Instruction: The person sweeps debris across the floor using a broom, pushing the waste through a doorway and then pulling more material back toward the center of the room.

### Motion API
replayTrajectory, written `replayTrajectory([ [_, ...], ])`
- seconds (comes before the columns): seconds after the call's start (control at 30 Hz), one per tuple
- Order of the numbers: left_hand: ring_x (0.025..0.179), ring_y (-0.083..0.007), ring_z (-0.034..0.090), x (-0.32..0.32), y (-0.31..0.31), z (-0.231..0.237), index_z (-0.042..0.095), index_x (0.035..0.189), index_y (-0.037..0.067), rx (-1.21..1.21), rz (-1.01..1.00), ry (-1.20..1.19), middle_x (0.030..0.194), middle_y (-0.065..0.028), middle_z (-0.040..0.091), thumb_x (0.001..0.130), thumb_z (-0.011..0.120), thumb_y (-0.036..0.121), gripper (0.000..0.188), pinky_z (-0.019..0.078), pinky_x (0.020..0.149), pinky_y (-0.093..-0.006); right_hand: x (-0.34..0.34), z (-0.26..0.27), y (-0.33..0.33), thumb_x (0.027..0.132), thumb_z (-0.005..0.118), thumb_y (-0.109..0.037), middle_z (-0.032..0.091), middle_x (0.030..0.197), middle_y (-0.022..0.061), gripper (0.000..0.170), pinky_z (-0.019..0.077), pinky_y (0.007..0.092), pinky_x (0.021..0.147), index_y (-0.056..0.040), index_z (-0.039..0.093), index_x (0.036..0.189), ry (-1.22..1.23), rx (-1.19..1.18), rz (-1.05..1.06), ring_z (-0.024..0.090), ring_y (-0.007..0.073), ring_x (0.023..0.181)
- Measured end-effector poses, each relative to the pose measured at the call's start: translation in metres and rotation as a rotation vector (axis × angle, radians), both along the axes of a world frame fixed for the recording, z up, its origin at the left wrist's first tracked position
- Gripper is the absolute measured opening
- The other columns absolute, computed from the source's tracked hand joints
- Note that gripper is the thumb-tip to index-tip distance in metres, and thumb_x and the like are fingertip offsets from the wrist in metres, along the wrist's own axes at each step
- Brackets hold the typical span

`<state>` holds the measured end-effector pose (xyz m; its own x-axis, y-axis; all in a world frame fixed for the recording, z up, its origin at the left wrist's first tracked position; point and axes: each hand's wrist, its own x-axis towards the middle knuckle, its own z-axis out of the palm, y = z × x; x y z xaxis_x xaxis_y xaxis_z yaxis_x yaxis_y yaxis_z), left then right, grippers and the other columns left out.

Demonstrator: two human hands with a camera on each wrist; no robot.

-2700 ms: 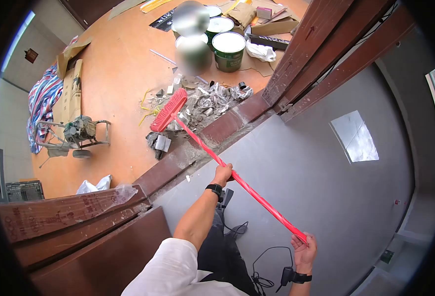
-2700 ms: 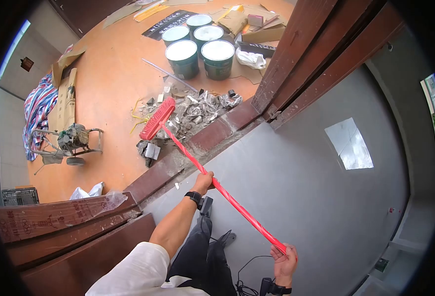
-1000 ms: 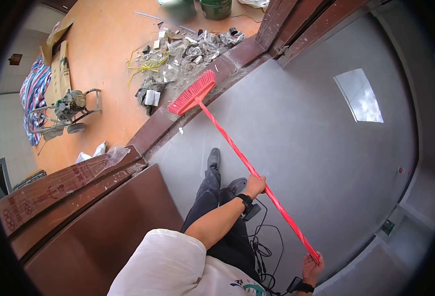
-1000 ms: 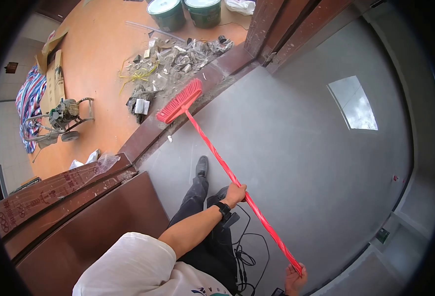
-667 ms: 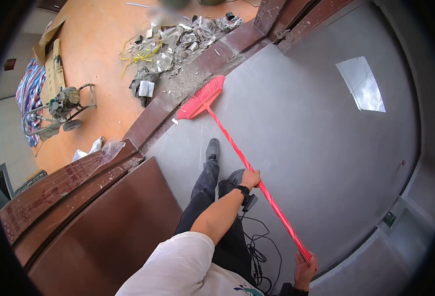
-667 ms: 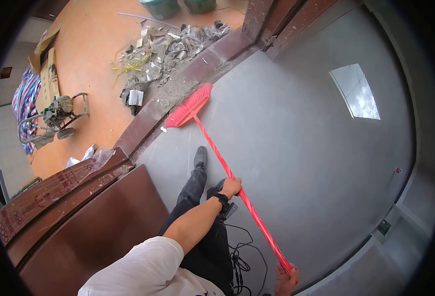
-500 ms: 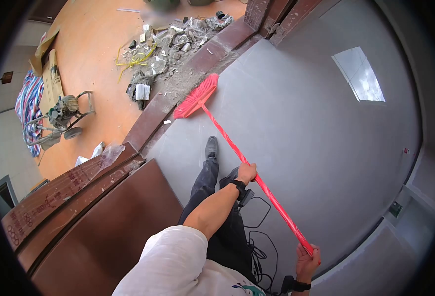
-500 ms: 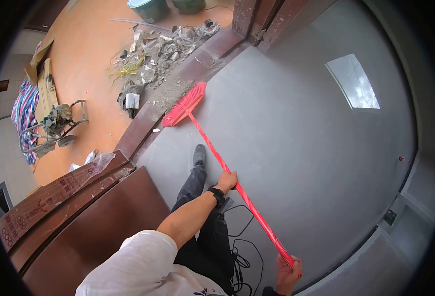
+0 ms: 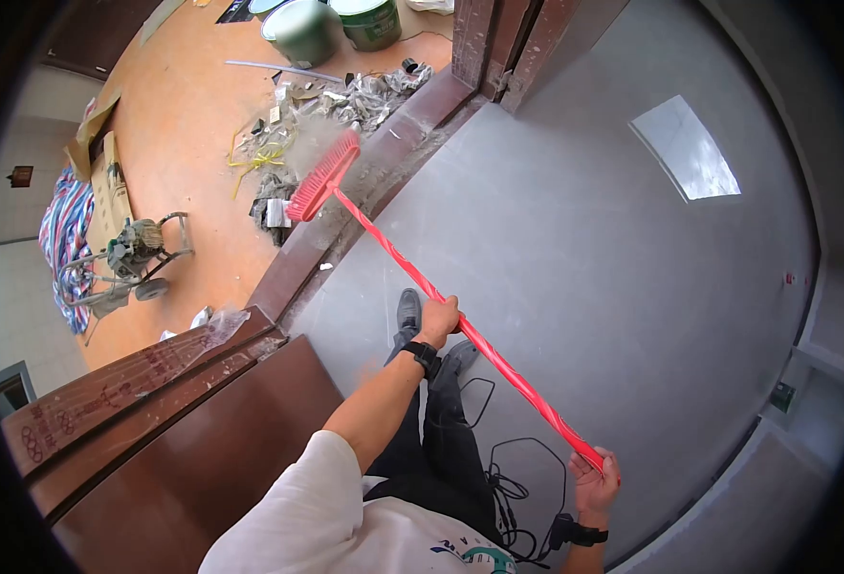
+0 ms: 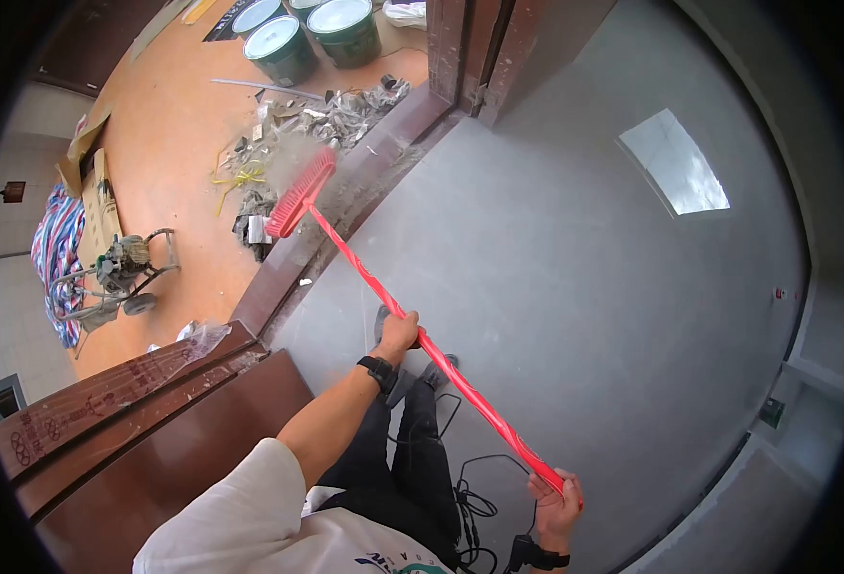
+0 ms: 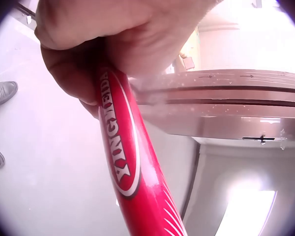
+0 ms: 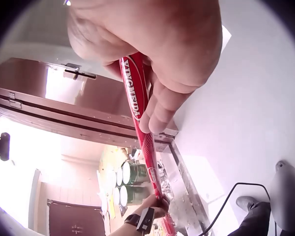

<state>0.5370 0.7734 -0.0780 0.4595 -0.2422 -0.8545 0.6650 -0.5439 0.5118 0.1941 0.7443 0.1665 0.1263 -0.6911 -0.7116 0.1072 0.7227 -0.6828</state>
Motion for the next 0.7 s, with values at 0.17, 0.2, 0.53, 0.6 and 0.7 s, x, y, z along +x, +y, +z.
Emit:
replayTrajectory([
  [0.17,0.048,-0.0224,0.06,-0.082,-0.033,0.015,0.054,0.07,-0.009,-0.088,0.008,0.231,0.06,-0.0143,0.059,0.082,0.051,0.015,0.027,0.0491,0.042,-0.0325,-0.057,0.049,-0.028,0.088,0.041,-0.025,0.063,0.089,0.0196,0.029,0.057,0.0372,0.066,0.0002,0.05,0.099,0.187,-0.137,-0.008,0.066,0.0312,0.076],
  [0.2,0.049,-0.0231,0.06,-0.093,-0.036,0.018,0.054,0.07,-0.01,-0.102,-0.021,0.285,0.061,-0.0145,0.059,0.083,0.05,0.015,0.028,0.0508,0.043,-0.0324,-0.068,0.058,-0.032,0.089,0.043,-0.025,0.063,0.091,0.0193,0.027,0.0569,0.036,0.066,-0.0013,0.05,0.099,0.207,-0.152,0.017,0.066,0.0294,0.076],
  [0.53,0.057,-0.0305,0.064,-0.054,0.003,-0.063,0.057,0.072,-0.012,0.125,-0.11,0.239,0.064,-0.0204,0.061,0.079,0.051,0.021,0.034,0.0519,0.051,-0.0364,0.042,0.04,0.004,0.088,0.043,-0.026,0.064,0.085,0.0158,0.024,0.0569,0.0318,0.062,-0.0044,0.051,0.097,0.3,-0.123,-0.002,0.067,0.0262,0.073],
  [0.6,0.06,-0.0325,0.064,-0.053,-0.002,-0.054,0.057,0.073,-0.013,0.121,-0.166,0.185,0.066,-0.0225,0.061,0.078,0.052,0.023,0.036,0.0522,0.057,-0.0379,0.037,0.05,0.001,0.088,0.043,-0.026,0.065,0.085,0.0157,0.025,0.0569,0.0319,0.061,-0.0046,0.052,0.096,0.309,-0.103,-0.055,0.067,0.0257,0.072],
  [0.7,0.066,-0.0352,0.064,-0.018,-0.006,-0.027,0.056,0.073,-0.013,0.133,-0.147,0.013,0.069,-0.0255,0.061,0.077,0.052,0.024,0.038,0.0512,0.065,-0.0391,0.063,0.064,-0.004,0.089,0.043,-0.027,0.065,0.084,0.0156,0.026,0.057,0.0319,0.06,-0.0045,0.053,0.096,0.29,-0.086,-0.077,0.067,0.0248,0.071],
])
